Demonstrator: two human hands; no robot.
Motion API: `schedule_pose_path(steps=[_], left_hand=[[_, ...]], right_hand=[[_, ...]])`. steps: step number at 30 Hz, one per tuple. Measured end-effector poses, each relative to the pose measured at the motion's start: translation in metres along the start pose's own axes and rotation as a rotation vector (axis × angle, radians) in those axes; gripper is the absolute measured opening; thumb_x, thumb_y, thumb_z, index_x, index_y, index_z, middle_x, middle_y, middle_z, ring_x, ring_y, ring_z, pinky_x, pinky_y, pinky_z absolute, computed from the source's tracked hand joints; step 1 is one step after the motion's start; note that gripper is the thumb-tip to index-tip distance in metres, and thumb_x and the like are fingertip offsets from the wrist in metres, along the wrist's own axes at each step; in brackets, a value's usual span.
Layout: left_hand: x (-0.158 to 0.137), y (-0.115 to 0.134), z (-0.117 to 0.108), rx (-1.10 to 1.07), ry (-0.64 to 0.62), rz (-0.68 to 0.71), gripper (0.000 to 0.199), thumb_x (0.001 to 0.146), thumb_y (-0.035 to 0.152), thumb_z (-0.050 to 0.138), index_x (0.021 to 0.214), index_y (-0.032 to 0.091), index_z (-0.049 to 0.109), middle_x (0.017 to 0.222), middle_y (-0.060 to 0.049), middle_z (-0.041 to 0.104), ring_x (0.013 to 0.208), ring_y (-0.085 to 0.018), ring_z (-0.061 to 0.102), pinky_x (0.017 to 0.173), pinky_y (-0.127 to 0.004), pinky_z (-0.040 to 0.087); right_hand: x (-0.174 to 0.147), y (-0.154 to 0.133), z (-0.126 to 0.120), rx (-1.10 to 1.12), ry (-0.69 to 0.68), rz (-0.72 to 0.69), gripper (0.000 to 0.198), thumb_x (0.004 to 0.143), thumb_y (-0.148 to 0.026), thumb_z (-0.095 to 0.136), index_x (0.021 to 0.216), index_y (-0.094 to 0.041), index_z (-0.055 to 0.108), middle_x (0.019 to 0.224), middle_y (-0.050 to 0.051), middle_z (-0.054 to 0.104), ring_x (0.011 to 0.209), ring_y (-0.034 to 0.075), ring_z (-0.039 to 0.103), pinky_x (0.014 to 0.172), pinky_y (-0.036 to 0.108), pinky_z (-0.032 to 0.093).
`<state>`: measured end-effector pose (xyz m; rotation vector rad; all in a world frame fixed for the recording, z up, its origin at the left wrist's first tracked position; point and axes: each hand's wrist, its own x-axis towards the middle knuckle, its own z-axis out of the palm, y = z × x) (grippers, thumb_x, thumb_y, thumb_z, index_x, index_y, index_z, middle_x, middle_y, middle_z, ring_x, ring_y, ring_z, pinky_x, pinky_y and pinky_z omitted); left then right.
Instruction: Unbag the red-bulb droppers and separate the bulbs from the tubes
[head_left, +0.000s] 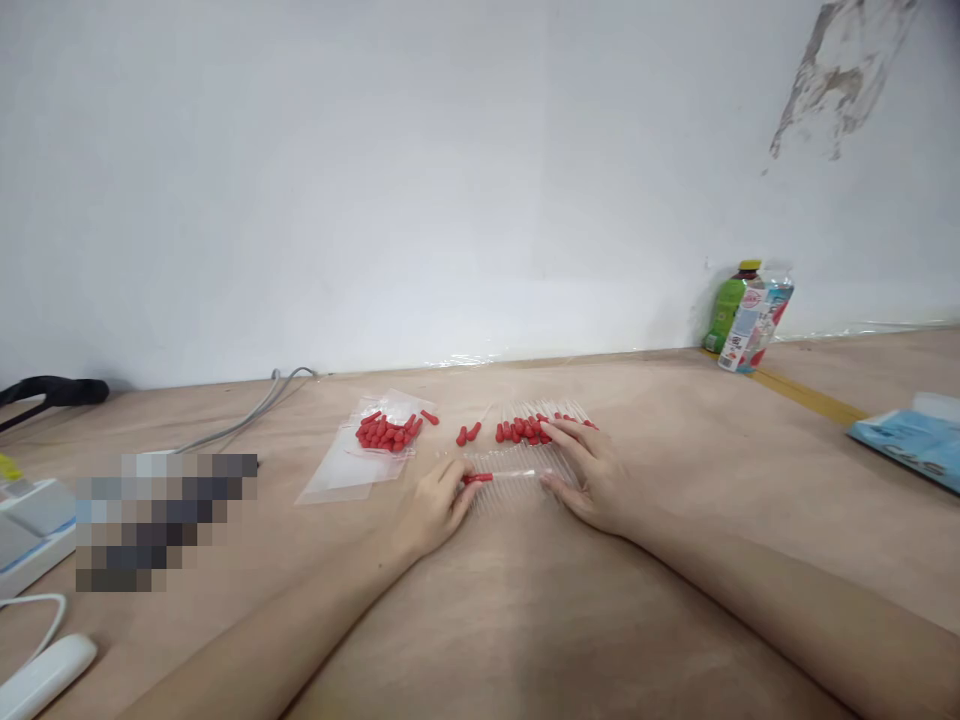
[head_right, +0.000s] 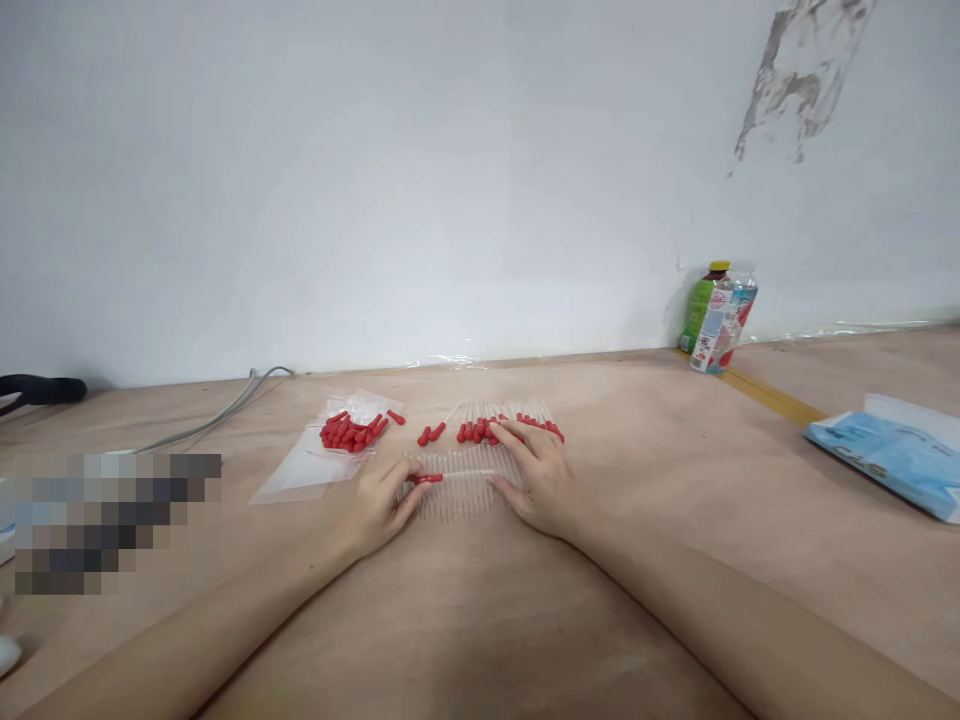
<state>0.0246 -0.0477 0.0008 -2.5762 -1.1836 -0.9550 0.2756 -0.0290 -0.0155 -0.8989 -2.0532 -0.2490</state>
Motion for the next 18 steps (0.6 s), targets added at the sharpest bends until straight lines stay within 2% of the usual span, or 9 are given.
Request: schedule_pose_path(steps=[4, 10, 14, 18], left_hand=[[-0.002, 0.006, 0.008, -0.061, 0.022, 0.077, 0.008, 0.085, 0.021, 0.046, 0.090, 0.017, 0.051, 0.079, -0.002, 0.058, 0.072, -0.013, 0.056, 0.065, -0.024, 0.046], [0.000, 0.006, 0.008, -0.083, 0.079, 0.129, 0.015, 0.084, 0.021, 0.048, 0.098, 0.018, 0.052, 0.087, -0.005, 0.061, 0.083, -0.015, 0.058, 0.073, -0.027, 0.048], [0.006, 0.009, 0.009, -0.023, 0.051, 0.187, 0.025, 0.082, 0.029, 0.052, 0.105, 0.019, 0.054, 0.103, -0.008, 0.062, 0.099, -0.021, 0.054, 0.085, -0.037, 0.043], [0.011, 0.012, 0.014, -0.005, 0.056, 0.205, 0.015, 0.084, 0.023, 0.049, 0.094, 0.020, 0.059, 0.093, -0.004, 0.066, 0.093, -0.018, 0.056, 0.084, -0.036, 0.042]], right_hand=[[0.001, -0.001, -0.001, -0.011, -0.077, -0.139, 0.038, 0.079, -0.037, 0.054, 0.115, -0.023, 0.053, 0.117, 0.008, 0.054, 0.108, 0.023, 0.046, 0.092, 0.042, 0.035], [0.001, 0.001, 0.004, 0.020, -0.092, -0.216, 0.018, 0.081, -0.034, 0.053, 0.095, -0.028, 0.064, 0.101, 0.003, 0.063, 0.102, 0.020, 0.051, 0.091, 0.042, 0.032], [0.002, -0.001, 0.002, 0.023, -0.128, -0.229, 0.018, 0.082, -0.034, 0.053, 0.095, -0.030, 0.064, 0.099, 0.002, 0.064, 0.101, 0.020, 0.051, 0.091, 0.043, 0.030], [0.005, -0.010, -0.003, 0.015, -0.188, -0.195, 0.022, 0.083, -0.035, 0.050, 0.100, -0.028, 0.062, 0.099, 0.003, 0.064, 0.100, 0.020, 0.052, 0.093, 0.044, 0.029]])
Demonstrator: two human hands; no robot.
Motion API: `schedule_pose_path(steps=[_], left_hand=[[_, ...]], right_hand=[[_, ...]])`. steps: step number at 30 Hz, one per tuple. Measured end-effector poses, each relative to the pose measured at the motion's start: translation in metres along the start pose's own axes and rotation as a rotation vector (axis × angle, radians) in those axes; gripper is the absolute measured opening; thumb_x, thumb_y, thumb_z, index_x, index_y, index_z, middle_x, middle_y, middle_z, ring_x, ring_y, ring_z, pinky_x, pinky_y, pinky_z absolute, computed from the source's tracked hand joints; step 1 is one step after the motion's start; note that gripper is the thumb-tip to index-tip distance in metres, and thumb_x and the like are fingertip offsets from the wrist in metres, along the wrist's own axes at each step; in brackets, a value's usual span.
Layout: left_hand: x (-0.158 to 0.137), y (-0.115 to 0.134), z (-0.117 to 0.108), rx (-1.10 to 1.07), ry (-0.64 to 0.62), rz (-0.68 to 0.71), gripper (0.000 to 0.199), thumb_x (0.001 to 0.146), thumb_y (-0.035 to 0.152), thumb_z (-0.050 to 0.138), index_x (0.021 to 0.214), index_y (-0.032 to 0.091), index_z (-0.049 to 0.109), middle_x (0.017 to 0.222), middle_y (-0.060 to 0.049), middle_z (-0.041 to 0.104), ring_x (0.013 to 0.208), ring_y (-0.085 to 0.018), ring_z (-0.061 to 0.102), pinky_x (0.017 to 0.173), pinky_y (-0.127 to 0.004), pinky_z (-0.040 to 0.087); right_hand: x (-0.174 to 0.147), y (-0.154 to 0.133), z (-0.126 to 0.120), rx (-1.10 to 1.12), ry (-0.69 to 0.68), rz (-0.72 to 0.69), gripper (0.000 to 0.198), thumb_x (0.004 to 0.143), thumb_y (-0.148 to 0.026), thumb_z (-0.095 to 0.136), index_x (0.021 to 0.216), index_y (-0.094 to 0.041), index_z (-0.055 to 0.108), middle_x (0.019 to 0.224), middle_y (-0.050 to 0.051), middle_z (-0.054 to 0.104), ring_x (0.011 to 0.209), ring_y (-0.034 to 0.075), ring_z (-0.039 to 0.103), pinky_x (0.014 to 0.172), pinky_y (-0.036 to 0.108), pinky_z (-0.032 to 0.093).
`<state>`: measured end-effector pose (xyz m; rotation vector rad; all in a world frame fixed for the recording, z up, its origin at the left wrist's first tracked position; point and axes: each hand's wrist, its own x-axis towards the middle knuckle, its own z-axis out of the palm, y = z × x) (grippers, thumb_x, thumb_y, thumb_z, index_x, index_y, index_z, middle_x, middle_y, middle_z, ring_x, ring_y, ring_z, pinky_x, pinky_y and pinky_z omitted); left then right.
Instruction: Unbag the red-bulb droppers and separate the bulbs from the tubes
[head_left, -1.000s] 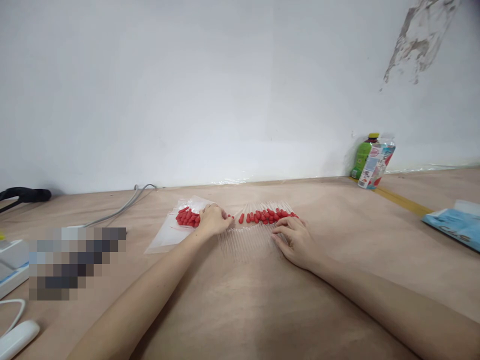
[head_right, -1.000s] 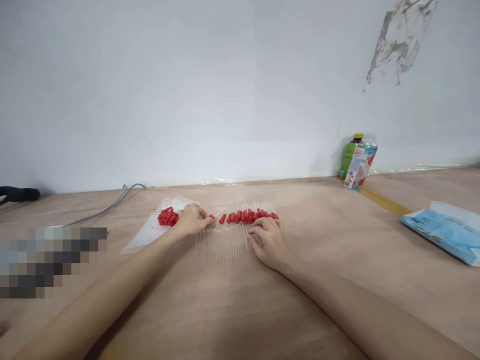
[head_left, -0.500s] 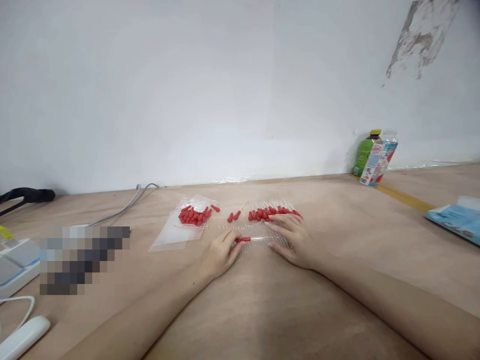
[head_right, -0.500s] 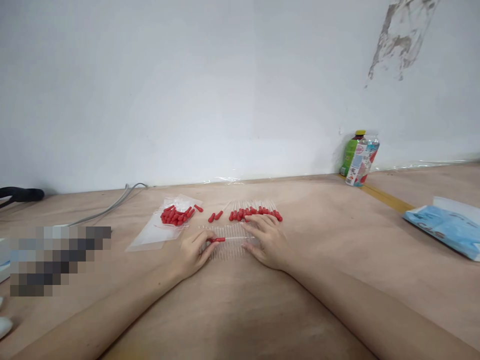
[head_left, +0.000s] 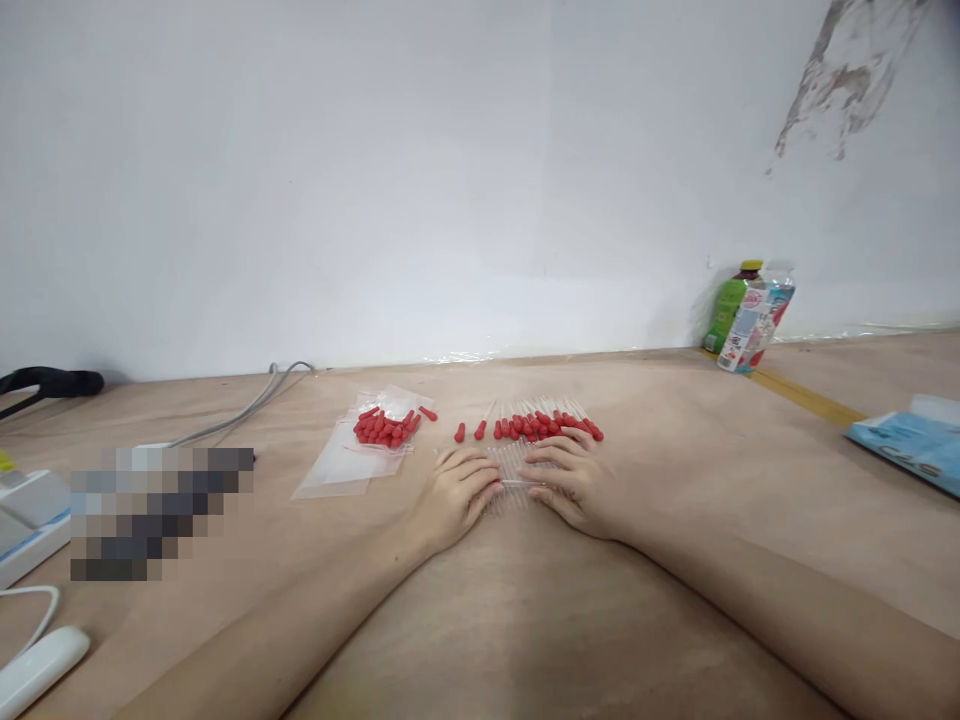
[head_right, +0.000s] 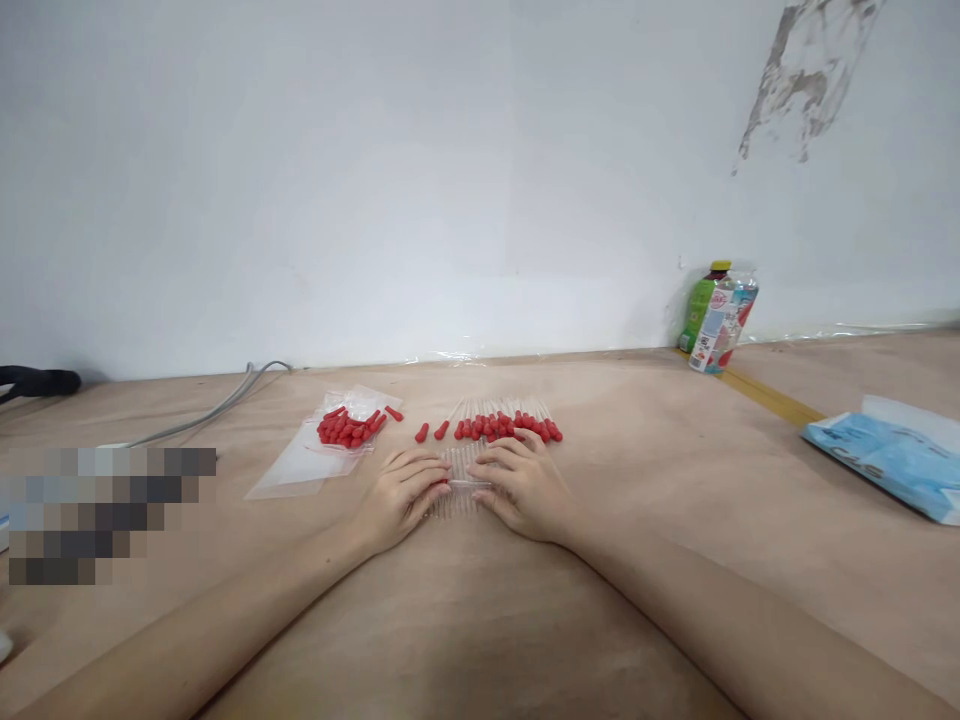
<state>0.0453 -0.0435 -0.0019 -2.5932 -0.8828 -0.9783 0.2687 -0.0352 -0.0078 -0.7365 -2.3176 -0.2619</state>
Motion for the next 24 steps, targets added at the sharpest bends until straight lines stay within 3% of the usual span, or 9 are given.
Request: schedule_pose_path(steps=[3, 10, 17, 24], left_hand=[[0.000, 0.001, 0.001, 0.004, 0.030, 0.011, 0.013, 0.083, 0.022, 0.051, 0.093, 0.019, 0.059, 0.091, -0.004, 0.067, 0.091, -0.017, 0.057, 0.083, -0.036, 0.042], [0.001, 0.001, 0.000, 0.040, 0.069, 0.068, 0.018, 0.082, 0.023, 0.053, 0.098, 0.019, 0.059, 0.099, -0.005, 0.066, 0.098, -0.019, 0.055, 0.086, -0.037, 0.043], [0.003, 0.003, -0.001, 0.041, 0.065, 0.140, 0.014, 0.084, 0.020, 0.050, 0.094, 0.018, 0.060, 0.099, -0.004, 0.067, 0.105, -0.019, 0.055, 0.094, -0.040, 0.039], [0.005, 0.010, -0.009, 0.063, -0.091, 0.164, 0.019, 0.085, 0.017, 0.043, 0.097, 0.016, 0.058, 0.107, -0.006, 0.063, 0.117, -0.021, 0.045, 0.104, -0.045, 0.027]], right_hand=[[0.004, -0.009, -0.001, 0.014, -0.005, 0.034, 0.030, 0.081, -0.041, 0.051, 0.105, -0.024, 0.060, 0.099, 0.005, 0.064, 0.098, 0.020, 0.053, 0.094, 0.045, 0.027], [0.008, -0.015, 0.009, 0.034, 0.019, 0.038, 0.020, 0.087, -0.026, 0.045, 0.097, -0.025, 0.062, 0.095, 0.001, 0.067, 0.098, 0.017, 0.054, 0.096, 0.043, 0.026], [0.006, -0.012, 0.013, 0.072, 0.042, 0.005, 0.023, 0.085, -0.031, 0.047, 0.103, -0.023, 0.060, 0.100, 0.004, 0.066, 0.101, 0.017, 0.054, 0.098, 0.045, 0.029], [0.004, -0.009, 0.015, 0.173, 0.075, -0.141, 0.019, 0.086, -0.018, 0.044, 0.097, -0.020, 0.059, 0.101, 0.005, 0.065, 0.100, 0.013, 0.057, 0.103, 0.042, 0.029]])
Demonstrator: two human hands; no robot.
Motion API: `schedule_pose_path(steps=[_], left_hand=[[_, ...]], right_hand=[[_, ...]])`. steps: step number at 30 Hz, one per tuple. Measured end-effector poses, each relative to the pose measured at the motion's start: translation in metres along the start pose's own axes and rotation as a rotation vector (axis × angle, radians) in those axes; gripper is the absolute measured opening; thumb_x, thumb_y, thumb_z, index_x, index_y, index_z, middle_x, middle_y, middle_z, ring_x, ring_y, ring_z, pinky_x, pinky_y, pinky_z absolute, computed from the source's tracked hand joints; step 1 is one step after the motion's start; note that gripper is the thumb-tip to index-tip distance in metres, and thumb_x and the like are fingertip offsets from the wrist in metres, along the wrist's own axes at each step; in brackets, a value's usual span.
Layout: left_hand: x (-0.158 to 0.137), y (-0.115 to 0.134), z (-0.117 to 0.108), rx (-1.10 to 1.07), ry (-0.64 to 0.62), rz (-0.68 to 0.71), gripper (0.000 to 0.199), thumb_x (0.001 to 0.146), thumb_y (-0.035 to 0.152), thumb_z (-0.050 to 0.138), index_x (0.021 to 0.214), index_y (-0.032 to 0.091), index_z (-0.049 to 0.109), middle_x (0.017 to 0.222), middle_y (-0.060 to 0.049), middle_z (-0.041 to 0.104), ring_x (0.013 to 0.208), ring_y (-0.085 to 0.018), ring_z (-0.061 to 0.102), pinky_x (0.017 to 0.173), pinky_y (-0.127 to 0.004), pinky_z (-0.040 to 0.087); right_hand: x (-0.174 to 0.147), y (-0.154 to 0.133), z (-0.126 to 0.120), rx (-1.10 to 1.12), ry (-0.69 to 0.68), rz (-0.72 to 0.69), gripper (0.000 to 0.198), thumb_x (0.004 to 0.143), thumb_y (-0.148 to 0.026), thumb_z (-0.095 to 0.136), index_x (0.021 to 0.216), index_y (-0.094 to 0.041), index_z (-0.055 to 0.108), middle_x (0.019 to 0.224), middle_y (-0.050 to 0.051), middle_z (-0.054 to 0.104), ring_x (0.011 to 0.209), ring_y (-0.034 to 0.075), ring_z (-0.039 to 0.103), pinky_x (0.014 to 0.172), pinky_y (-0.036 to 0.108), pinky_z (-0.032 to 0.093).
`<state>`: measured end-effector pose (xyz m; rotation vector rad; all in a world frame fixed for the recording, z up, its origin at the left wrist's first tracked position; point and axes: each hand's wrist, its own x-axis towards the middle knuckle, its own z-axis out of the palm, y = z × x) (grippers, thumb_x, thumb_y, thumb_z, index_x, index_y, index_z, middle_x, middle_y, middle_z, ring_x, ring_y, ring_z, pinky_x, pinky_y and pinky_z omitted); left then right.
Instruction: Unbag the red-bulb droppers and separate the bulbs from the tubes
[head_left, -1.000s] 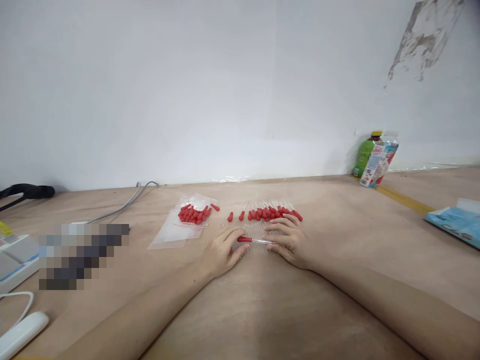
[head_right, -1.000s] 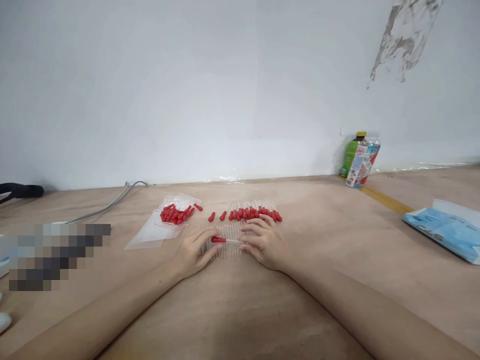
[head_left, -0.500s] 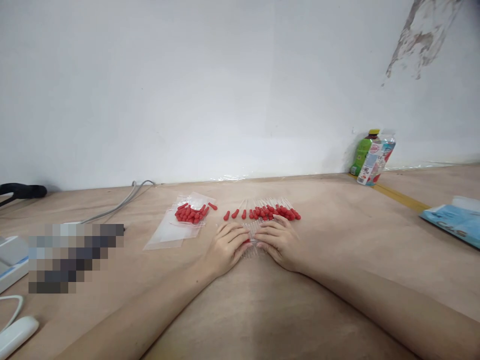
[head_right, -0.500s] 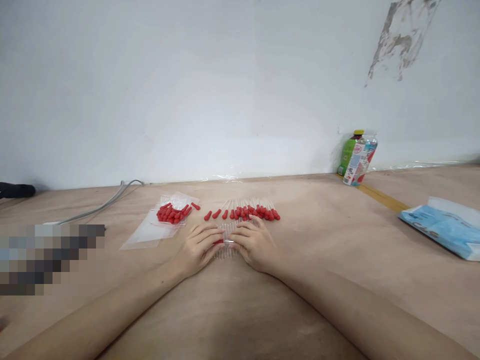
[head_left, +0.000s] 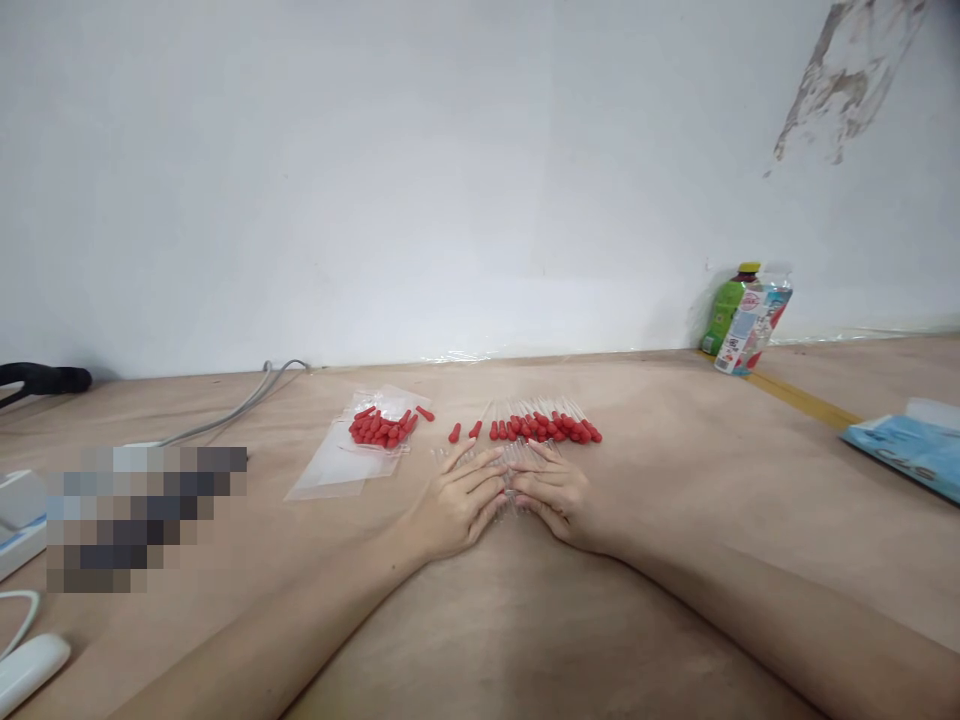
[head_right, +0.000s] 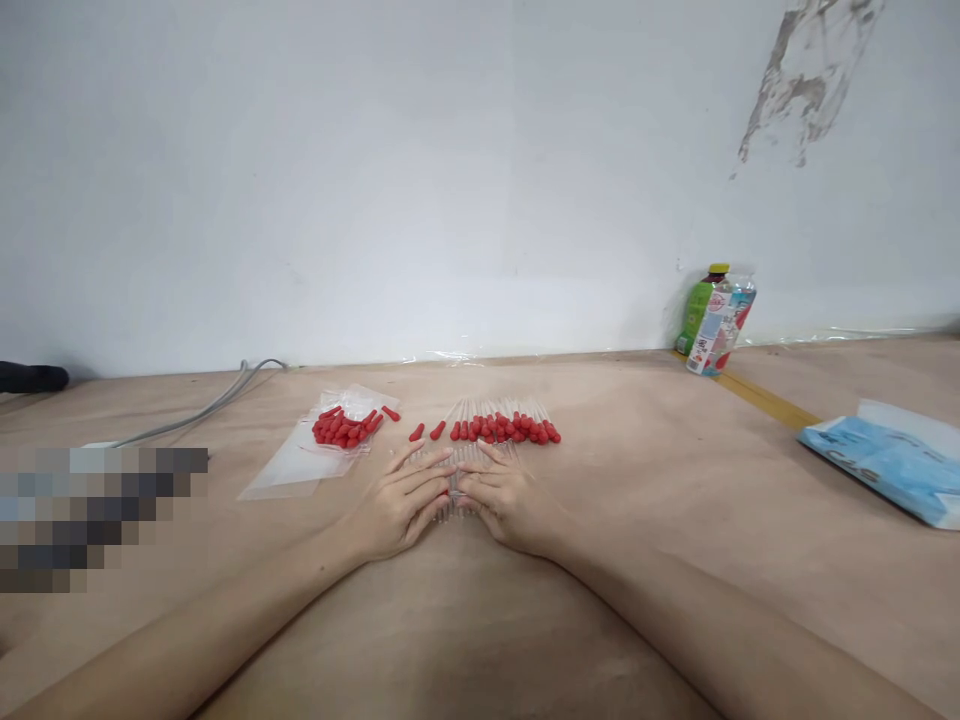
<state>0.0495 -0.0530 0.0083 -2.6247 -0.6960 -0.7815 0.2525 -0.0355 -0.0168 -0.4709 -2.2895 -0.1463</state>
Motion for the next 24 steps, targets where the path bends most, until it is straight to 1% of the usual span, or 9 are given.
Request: schedule_pose_path(steps=[5, 9, 11, 12, 14, 16, 17, 21, 24], left_hand=[[-0.002, 0.000, 0.000, -0.010, -0.025, -0.014, 0.021, 0.086, 0.018, 0.041, 0.099, 0.017, 0.057, 0.104, -0.006, 0.065, 0.116, -0.020, 0.047, 0.105, -0.045, 0.025], [-0.005, -0.001, 0.000, -0.009, -0.033, 0.016, 0.018, 0.086, 0.018, 0.042, 0.093, 0.018, 0.059, 0.103, -0.005, 0.065, 0.115, -0.020, 0.047, 0.104, -0.045, 0.025], [-0.010, -0.006, -0.003, -0.003, -0.008, -0.013, 0.017, 0.085, 0.017, 0.043, 0.091, 0.018, 0.059, 0.100, -0.005, 0.066, 0.111, -0.020, 0.050, 0.101, -0.044, 0.030], [-0.014, -0.009, -0.005, 0.008, 0.009, -0.053, 0.017, 0.085, 0.017, 0.043, 0.091, 0.018, 0.059, 0.099, -0.005, 0.066, 0.108, -0.020, 0.052, 0.097, -0.043, 0.034], [-0.020, -0.019, -0.010, 0.042, 0.050, -0.160, 0.017, 0.085, 0.019, 0.044, 0.091, 0.020, 0.060, 0.096, -0.005, 0.066, 0.097, -0.020, 0.055, 0.086, -0.039, 0.041], [-0.025, -0.029, -0.015, 0.067, 0.097, -0.268, 0.017, 0.085, 0.022, 0.045, 0.091, 0.021, 0.060, 0.093, -0.006, 0.063, 0.087, -0.019, 0.055, 0.076, -0.035, 0.045], [-0.026, -0.034, -0.016, 0.066, 0.121, -0.311, 0.017, 0.085, 0.023, 0.044, 0.091, 0.020, 0.060, 0.090, -0.006, 0.061, 0.082, -0.018, 0.055, 0.073, -0.033, 0.045], [-0.027, -0.055, -0.024, 0.064, 0.174, -0.503, 0.023, 0.086, 0.022, 0.039, 0.098, 0.019, 0.058, 0.087, -0.006, 0.052, 0.080, -0.017, 0.052, 0.070, -0.029, 0.045], [-0.029, -0.078, -0.036, 0.121, 0.152, -0.728, 0.026, 0.083, 0.024, 0.039, 0.100, 0.018, 0.058, 0.088, -0.007, 0.052, 0.079, -0.017, 0.053, 0.070, -0.030, 0.046]], right_hand=[[-0.006, 0.001, -0.002, -0.021, 0.010, -0.030, 0.023, 0.085, -0.015, 0.044, 0.103, -0.020, 0.057, 0.096, 0.004, 0.067, 0.104, 0.015, 0.055, 0.104, 0.045, 0.027], [-0.011, 0.001, -0.003, -0.029, 0.026, -0.052, 0.026, 0.084, -0.015, 0.045, 0.107, -0.020, 0.056, 0.096, 0.004, 0.067, 0.104, 0.016, 0.055, 0.103, 0.044, 0.030], [-0.015, 0.005, -0.008, -0.024, 0.060, -0.047, 0.025, 0.084, -0.015, 0.045, 0.105, -0.021, 0.057, 0.095, 0.004, 0.067, 0.103, 0.017, 0.055, 0.100, 0.042, 0.034], [-0.018, 0.008, -0.011, -0.026, 0.079, -0.014, 0.024, 0.084, -0.015, 0.045, 0.104, -0.021, 0.058, 0.092, 0.004, 0.067, 0.100, 0.017, 0.057, 0.096, 0.040, 0.038], [-0.022, 0.015, -0.020, -0.069, 0.111, 0.128, 0.023, 0.085, -0.018, 0.044, 0.102, -0.020, 0.060, 0.083, 0.005, 0.066, 0.087, 0.017, 0.060, 0.083, 0.035, 0.045], [-0.026, 0.021, -0.027, -0.167, 0.114, 0.325, 0.024, 0.085, -0.023, 0.044, 0.099, -0.020, 0.062, 0.070, 0.004, 0.062, 0.070, 0.016, 0.059, 0.070, 0.031, 0.046], [-0.027, 0.024, -0.030, -0.217, 0.102, 0.411, 0.024, 0.084, -0.025, 0.044, 0.097, -0.020, 0.063, 0.067, 0.003, 0.061, 0.065, 0.016, 0.058, 0.066, 0.031, 0.044], [-0.029, 0.026, -0.031, -0.285, 0.042, 0.619, 0.024, 0.079, -0.023, 0.042, 0.094, -0.018, 0.060, 0.069, 0.003, 0.063, 0.059, 0.016, 0.057, 0.064, 0.030, 0.040], [-0.029, 0.026, -0.028, -0.295, 0.032, 0.704, 0.019, 0.074, -0.020, 0.042, 0.088, -0.018, 0.054, 0.060, 0.000, 0.060, 0.054, 0.016, 0.056, 0.059, 0.028, 0.038]])
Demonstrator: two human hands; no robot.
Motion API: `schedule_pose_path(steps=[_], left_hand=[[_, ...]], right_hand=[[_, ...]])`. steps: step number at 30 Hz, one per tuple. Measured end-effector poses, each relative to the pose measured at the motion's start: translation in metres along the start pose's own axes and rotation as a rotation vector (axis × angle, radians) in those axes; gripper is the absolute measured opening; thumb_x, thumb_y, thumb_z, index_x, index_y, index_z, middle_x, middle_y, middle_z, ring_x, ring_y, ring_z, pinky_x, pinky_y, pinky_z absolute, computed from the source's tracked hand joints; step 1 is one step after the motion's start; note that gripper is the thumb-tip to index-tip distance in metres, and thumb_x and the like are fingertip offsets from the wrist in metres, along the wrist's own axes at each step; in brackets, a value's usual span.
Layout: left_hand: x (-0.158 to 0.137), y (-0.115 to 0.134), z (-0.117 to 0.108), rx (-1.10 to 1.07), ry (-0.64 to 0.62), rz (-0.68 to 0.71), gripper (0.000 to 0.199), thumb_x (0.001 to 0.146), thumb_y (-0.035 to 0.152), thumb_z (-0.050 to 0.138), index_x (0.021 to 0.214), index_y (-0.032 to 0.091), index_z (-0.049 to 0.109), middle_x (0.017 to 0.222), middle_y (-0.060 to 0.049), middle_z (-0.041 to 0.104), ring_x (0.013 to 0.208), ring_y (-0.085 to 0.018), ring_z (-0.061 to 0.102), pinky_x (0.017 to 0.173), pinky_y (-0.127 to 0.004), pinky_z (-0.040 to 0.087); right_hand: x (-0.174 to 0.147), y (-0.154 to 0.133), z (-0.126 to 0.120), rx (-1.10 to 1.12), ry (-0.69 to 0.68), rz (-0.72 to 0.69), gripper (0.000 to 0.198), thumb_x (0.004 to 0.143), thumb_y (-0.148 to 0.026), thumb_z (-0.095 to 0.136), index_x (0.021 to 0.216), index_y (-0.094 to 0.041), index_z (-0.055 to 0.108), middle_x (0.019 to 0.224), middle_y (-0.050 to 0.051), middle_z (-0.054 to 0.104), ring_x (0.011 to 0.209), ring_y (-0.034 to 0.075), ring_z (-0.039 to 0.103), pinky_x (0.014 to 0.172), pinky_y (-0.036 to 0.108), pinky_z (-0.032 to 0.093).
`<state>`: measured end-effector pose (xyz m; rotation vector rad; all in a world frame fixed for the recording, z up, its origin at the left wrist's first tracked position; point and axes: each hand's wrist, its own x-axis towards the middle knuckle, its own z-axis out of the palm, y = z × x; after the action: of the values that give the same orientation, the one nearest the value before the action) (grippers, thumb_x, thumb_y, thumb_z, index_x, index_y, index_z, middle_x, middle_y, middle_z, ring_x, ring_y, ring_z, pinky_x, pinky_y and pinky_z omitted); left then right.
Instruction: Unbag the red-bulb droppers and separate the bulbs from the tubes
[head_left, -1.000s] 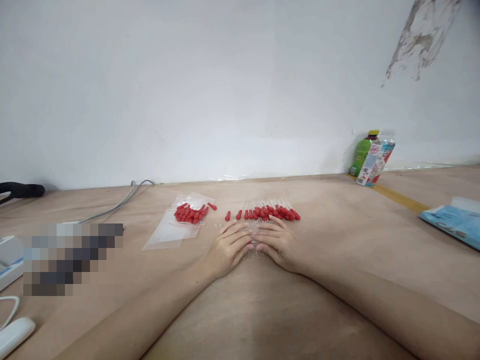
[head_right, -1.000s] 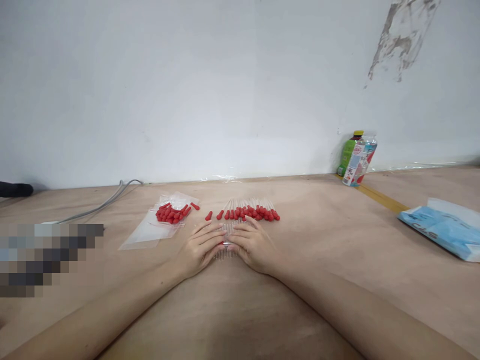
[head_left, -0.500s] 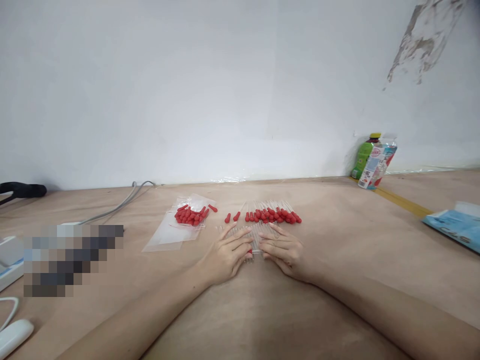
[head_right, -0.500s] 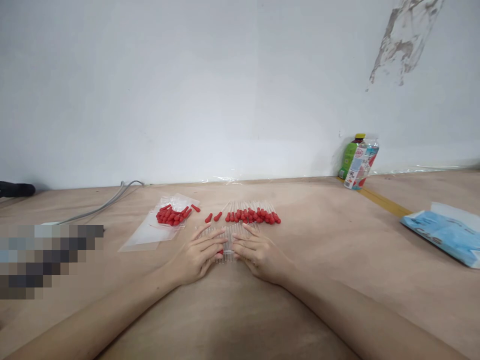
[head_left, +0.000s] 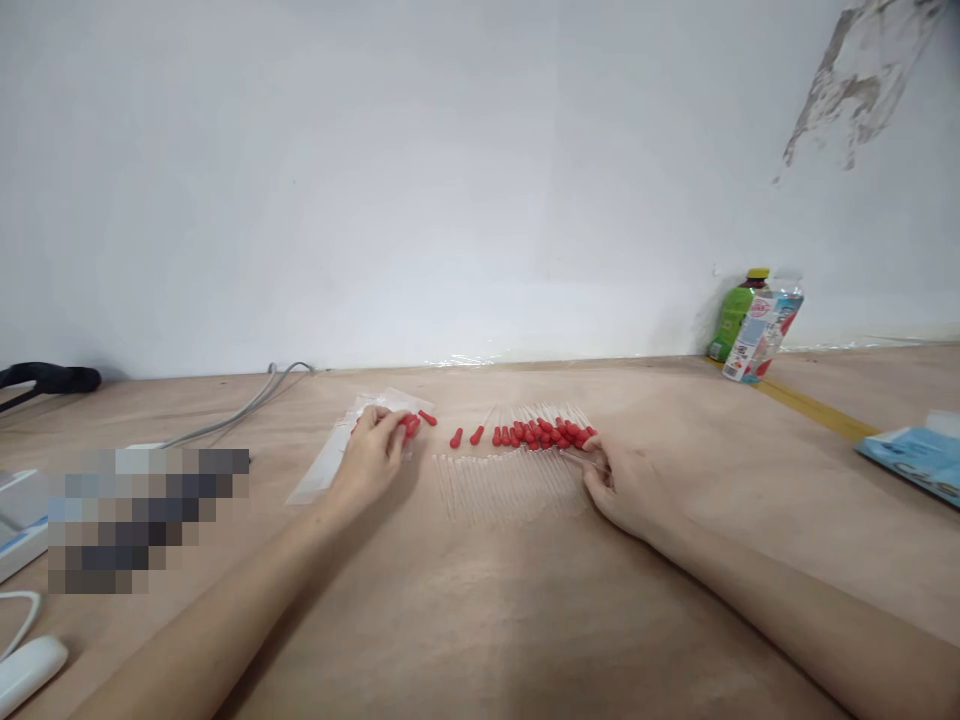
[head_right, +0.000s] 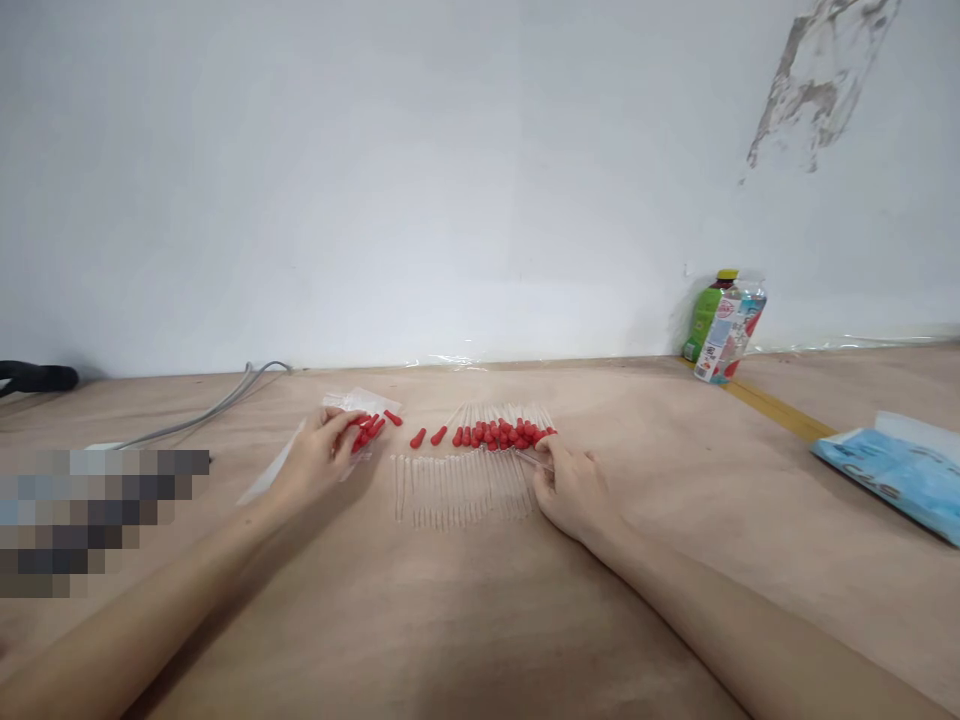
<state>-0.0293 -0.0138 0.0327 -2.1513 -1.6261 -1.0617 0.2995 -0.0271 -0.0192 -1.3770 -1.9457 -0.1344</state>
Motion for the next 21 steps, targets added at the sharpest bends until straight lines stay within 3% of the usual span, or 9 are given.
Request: schedule_pose_path(steps=[3, 7, 14, 18, 21], left_hand=[[0.019, -0.026, -0.013, 0.036, -0.082, -0.208, 0.030, 0.078, 0.028, 0.045, 0.105, 0.017, 0.053, 0.087, -0.005, 0.057, 0.070, -0.015, 0.056, 0.064, -0.027, 0.045], [0.041, -0.053, -0.021, 0.095, -0.121, -0.309, 0.034, 0.074, 0.034, 0.049, 0.103, 0.018, 0.049, 0.083, -0.001, 0.062, 0.066, -0.015, 0.057, 0.059, -0.025, 0.043], [0.054, -0.053, 0.002, 0.166, -0.222, -0.284, 0.031, 0.071, 0.040, 0.052, 0.095, 0.020, 0.051, 0.084, -0.001, 0.066, 0.072, -0.017, 0.059, 0.061, -0.025, 0.041], [0.056, -0.050, 0.012, 0.237, -0.328, -0.255, 0.024, 0.066, 0.042, 0.056, 0.077, 0.021, 0.058, 0.075, -0.003, 0.066, 0.072, -0.021, 0.059, 0.059, -0.027, 0.040], [0.059, -0.044, 0.014, 0.293, -0.333, -0.218, 0.028, 0.070, 0.046, 0.051, 0.068, 0.020, 0.061, 0.077, -0.007, 0.064, 0.078, -0.025, 0.058, 0.066, -0.032, 0.040]], right_hand=[[0.000, -0.001, 0.002, -0.004, -0.011, -0.004, 0.010, 0.073, -0.019, 0.042, 0.077, -0.020, 0.052, 0.063, 0.000, 0.061, 0.057, 0.016, 0.057, 0.060, 0.028, 0.036], [0.000, -0.004, 0.003, -0.002, -0.042, -0.043, 0.012, 0.077, -0.021, 0.042, 0.078, -0.021, 0.055, 0.072, 0.000, 0.064, 0.067, 0.016, 0.058, 0.070, 0.032, 0.034], [-0.001, -0.009, 0.001, -0.023, -0.065, -0.106, 0.014, 0.079, -0.028, 0.047, 0.082, -0.021, 0.059, 0.080, 0.002, 0.065, 0.078, 0.019, 0.058, 0.079, 0.037, 0.031], [0.000, -0.011, -0.001, -0.032, -0.092, -0.122, 0.019, 0.081, -0.035, 0.047, 0.082, -0.021, 0.060, 0.081, 0.003, 0.064, 0.080, 0.019, 0.057, 0.081, 0.038, 0.031], [0.000, -0.012, -0.002, -0.030, -0.120, -0.139, 0.022, 0.082, -0.039, 0.046, 0.081, -0.022, 0.060, 0.083, 0.003, 0.064, 0.083, 0.019, 0.057, 0.083, 0.038, 0.030]])
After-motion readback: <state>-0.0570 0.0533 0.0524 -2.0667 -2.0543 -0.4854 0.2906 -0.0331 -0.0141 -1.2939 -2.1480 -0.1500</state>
